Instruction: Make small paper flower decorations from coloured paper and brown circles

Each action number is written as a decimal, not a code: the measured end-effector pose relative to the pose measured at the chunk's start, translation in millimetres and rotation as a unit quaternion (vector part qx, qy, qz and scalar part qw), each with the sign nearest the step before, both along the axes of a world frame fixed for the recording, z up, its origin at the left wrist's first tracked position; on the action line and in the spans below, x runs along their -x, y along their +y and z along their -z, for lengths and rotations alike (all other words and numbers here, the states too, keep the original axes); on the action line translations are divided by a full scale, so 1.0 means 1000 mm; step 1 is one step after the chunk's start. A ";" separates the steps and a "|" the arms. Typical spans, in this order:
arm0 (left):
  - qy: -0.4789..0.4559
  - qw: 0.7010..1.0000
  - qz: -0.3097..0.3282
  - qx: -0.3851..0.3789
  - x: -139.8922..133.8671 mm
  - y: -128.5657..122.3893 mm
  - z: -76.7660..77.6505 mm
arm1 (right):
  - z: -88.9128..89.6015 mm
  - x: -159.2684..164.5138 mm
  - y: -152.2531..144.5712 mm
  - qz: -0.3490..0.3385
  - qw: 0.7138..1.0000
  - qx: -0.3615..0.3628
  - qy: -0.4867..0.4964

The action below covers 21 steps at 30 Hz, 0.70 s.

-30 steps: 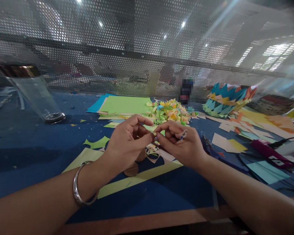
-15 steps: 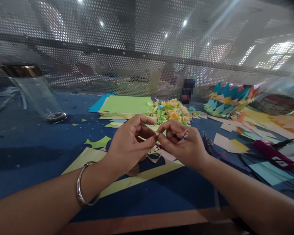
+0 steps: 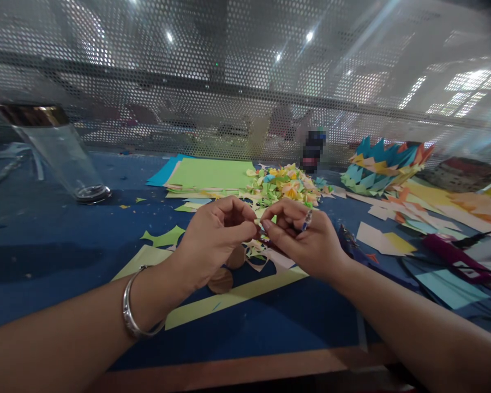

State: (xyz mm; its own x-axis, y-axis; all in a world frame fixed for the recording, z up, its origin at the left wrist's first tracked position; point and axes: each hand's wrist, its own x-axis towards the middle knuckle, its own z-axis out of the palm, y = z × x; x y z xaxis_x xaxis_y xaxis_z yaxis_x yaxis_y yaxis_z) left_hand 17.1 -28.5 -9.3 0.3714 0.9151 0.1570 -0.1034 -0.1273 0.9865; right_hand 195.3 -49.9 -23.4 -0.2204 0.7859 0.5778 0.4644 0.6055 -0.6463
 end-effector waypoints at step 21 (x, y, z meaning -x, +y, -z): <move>0.004 0.998 0.046 0.049 0.002 -0.001 0.000 | -0.001 0.000 -0.002 0.002 1.000 -0.014 -0.001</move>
